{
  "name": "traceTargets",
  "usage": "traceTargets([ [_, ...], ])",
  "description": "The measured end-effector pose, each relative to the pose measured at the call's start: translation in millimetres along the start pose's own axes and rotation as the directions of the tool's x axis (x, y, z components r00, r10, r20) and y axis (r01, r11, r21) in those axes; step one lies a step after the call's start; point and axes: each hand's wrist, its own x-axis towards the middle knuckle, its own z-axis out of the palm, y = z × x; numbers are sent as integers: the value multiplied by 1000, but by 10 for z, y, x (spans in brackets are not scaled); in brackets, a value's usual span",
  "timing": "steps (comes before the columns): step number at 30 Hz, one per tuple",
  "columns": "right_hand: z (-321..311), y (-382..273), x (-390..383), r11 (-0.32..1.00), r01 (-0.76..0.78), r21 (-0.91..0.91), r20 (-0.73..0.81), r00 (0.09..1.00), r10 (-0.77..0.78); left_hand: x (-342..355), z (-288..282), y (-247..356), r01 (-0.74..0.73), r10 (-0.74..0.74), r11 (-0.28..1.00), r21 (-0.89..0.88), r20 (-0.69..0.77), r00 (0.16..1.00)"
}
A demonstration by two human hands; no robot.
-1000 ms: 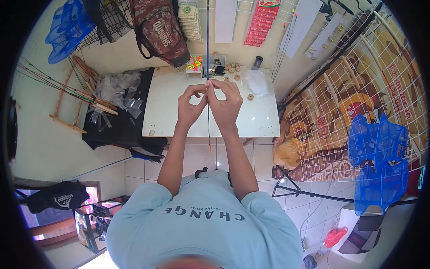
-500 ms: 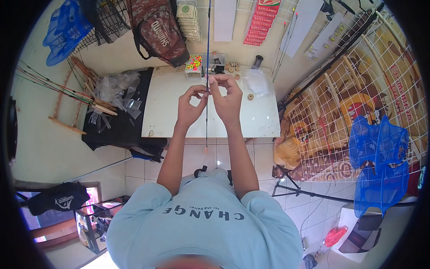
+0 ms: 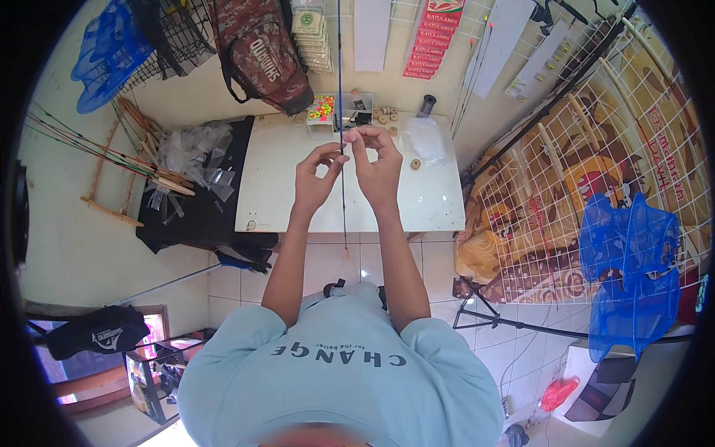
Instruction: Attaching a rod guide to a fishing rod using thread and organizing rod parts.
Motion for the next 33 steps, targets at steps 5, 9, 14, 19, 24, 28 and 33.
traceTargets([
  [5, -2, -1, -4, 999, 32, -38, -15, 999, -33, -15, -12, -131, 0, -1, 999, 40, 17, 1000],
  [9, 0, 20, -20, 996, 49, -71, 1, 999, -49, -32, -15, -163, 57, -57, 998, -26, 17, 998],
  [14, -16, 76, -24, 995, 67, -68, 15, 998, -66, -16, -45, -184, 24, -22, 997, -80, 25, 999],
  [19, -28, 46, -13, 991, 100, -84, 22, 995, -99, -17, -8, -103, 31, -31, 984, -177, 3, 1000],
  [24, -22, 37, -25, 987, 109, -115, 29, 994, -107, -22, -41, -230, -20, 19, 1000, -14, -26, 999],
  [28, -23, 36, -25, 987, 112, -116, 2, 994, -113, -19, -26, -168, -23, 22, 994, -103, -18, 1000],
  [33, -29, 16, -19, 972, 159, -171, 17, 987, -158, -19, -51, -107, -37, 37, 999, 23, 26, 999],
])
